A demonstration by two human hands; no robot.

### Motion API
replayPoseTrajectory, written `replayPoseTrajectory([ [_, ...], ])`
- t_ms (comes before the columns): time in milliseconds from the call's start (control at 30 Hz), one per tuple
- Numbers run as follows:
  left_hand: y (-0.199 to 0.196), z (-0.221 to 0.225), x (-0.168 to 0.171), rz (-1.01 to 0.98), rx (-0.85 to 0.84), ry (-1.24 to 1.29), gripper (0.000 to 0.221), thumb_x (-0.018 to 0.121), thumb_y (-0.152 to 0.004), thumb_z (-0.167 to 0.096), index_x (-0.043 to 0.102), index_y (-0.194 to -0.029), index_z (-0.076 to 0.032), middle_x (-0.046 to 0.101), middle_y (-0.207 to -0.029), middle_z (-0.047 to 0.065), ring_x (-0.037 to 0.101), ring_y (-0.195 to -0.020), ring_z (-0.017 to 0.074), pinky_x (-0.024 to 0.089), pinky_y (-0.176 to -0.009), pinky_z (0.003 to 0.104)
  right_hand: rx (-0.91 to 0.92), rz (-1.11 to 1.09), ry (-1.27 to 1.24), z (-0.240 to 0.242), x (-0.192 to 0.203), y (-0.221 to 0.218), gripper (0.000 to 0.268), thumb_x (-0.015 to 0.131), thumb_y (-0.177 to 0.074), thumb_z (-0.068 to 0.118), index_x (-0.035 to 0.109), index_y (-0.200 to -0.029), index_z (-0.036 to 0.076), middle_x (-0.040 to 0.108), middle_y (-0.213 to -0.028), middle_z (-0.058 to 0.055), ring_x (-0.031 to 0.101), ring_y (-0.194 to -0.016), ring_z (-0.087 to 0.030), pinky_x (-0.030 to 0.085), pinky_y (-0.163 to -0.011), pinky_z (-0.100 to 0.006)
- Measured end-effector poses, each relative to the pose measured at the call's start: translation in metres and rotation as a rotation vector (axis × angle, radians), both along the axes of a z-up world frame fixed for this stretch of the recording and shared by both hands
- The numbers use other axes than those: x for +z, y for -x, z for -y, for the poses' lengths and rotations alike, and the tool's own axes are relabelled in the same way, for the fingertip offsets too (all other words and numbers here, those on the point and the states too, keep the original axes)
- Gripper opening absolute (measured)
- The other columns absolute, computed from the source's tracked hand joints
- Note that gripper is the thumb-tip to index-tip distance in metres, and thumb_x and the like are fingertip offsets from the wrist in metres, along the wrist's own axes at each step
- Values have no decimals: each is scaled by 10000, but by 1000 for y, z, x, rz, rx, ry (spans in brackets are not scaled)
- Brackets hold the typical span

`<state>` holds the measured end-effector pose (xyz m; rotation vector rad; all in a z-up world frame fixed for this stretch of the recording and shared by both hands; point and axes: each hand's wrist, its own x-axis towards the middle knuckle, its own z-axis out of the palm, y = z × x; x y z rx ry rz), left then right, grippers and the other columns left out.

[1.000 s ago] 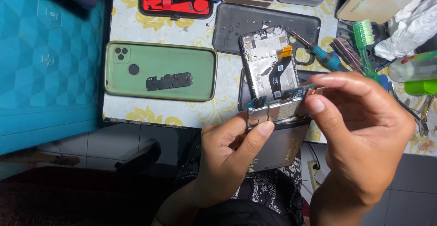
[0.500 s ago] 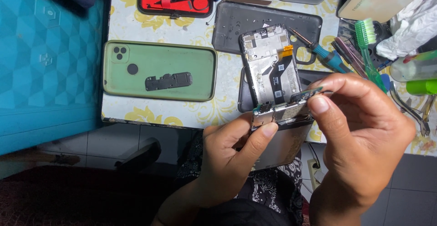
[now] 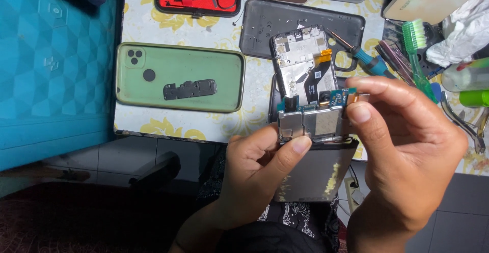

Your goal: Disassembling a smartphone to access the motherboard and battery, including cleaning components with a brush.

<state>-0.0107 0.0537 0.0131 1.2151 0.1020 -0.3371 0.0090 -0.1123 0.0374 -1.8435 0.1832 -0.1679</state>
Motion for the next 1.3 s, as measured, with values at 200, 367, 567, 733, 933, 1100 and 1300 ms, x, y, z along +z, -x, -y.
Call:
replayPoseTrajectory([
  [200, -1, -2, 2, -89, -14, 79, 174, 619, -978, -121, 691, -945, 35, 564, -692, -36, 410, -607, 37, 323, -534, 212, 12, 7, -23, 9, -7, 1, 317, 663, -985, -76, 599, -1294, -94, 673, -1250, -179, 621, -966, -162, 544, -895, -234],
  [367, -1, -2, 4, 11, -12, -16, 169, 615, -974, -114, 670, -882, 16, 563, -648, -33, 408, -560, 41, 329, -500, 218, 135, 149, 155, 6, -1, -1, 347, 682, -970, -172, 562, -1295, -148, 600, -1310, -246, 590, -1091, -252, 523, -1007, -319],
  [567, -3, 5, 14, 481, 104, -572, 101, 668, -913, -69, 701, -922, 26, 623, -583, 40, 494, -421, 124, 406, -403, 278, 213, 367, 559, -7, 14, 0, 228, 833, -925, -205, 721, -1123, -208, 659, -1237, -353, 610, -1097, -389, 500, -992, -433],
  [733, -2, 8, 18, 653, 139, -614, 121, 683, -918, 40, 674, -1023, 100, 656, -672, 84, 502, -454, 144, 416, -438, 292, 253, 495, 679, -6, 8, -1, 196, 875, -925, -195, 768, -1088, -194, 711, -1169, -338, 602, -1031, -386, 475, -992, -471],
  [933, -1, 9, 17, 773, 139, -636, 63, 674, -913, 90, 627, -936, 126, 751, -1042, 260, 619, -557, 217, 510, -526, 321, 247, 602, 739, -4, 3, -2, 141, 886, -979, -213, 779, -1067, -189, 731, -1111, -310, 597, -983, -387, 483, -967, -492],
  [1100, -2, 8, 16, 742, 135, -624, 51, 683, -909, 87, 647, -940, 105, 671, -715, 143, 512, -464, 182, 444, -458, 320, 232, 583, 740, -5, 1, -3, 126, 882, -973, -193, 786, -1053, -180, 741, -1087, -291, 599, -970, -366, 458, -967, -465],
  [1300, -15, 5, 1, 401, 155, -645, 150, 696, -902, -80, 659, -775, -11, 575, -528, -18, 403, -422, 82, 347, -395, 261, 231, 518, 634, -15, -5, -17, 234, 814, -896, -134, 757, -1121, -107, 706, -1170, -227, 618, -1015, -316, 502, -934, -414],
])
